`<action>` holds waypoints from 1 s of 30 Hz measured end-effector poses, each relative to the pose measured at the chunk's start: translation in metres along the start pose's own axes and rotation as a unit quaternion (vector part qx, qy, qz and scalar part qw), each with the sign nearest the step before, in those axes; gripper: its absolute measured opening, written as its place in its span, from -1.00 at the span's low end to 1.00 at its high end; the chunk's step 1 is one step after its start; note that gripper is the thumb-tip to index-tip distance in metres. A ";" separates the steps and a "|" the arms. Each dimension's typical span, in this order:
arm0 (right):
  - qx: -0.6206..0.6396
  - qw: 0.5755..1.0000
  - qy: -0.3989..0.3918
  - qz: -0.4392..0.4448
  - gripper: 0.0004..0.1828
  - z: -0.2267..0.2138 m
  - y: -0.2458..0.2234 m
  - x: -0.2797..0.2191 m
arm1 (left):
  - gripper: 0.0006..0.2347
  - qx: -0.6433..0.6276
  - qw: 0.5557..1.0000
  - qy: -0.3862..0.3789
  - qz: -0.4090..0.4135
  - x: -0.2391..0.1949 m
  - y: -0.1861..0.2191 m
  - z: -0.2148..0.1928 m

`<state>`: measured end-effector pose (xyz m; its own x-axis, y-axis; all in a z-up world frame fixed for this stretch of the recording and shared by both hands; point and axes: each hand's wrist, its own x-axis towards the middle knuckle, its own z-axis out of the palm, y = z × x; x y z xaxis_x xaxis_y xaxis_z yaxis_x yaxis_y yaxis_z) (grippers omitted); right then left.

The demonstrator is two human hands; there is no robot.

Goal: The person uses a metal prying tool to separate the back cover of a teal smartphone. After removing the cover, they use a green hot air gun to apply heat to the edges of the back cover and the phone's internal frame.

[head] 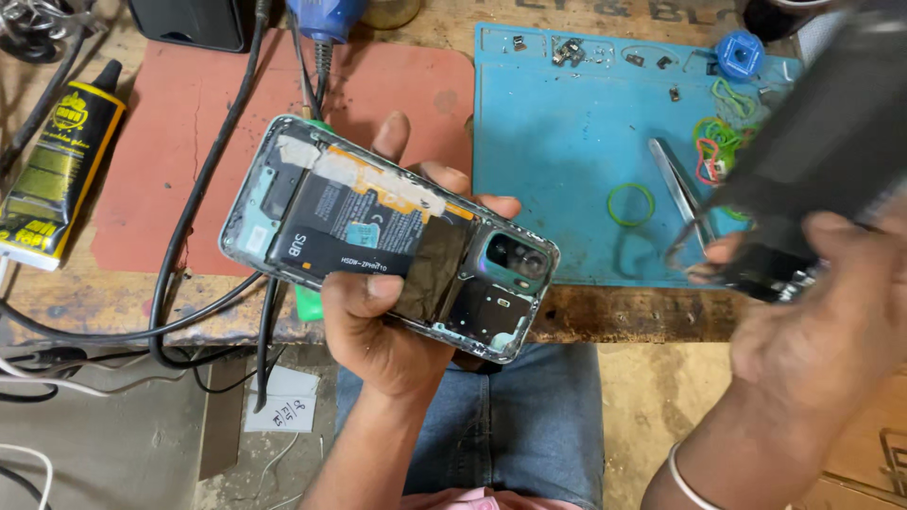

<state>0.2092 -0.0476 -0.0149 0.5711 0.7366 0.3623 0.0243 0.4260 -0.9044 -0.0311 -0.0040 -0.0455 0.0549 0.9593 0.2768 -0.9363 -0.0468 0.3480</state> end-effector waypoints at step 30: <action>0.047 0.989 -0.118 0.077 -0.62 0.055 -0.019 0.013 | -0.17 0.358 0.902 -0.243 -0.013 -0.031 0.017 0.022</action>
<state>0.1709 -0.0174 0.0192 0.3553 0.8934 0.2751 -0.1298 0.3386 -0.9319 -0.0408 -0.0409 -0.0289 0.3825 0.7356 0.5591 -0.4789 -0.3597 0.8008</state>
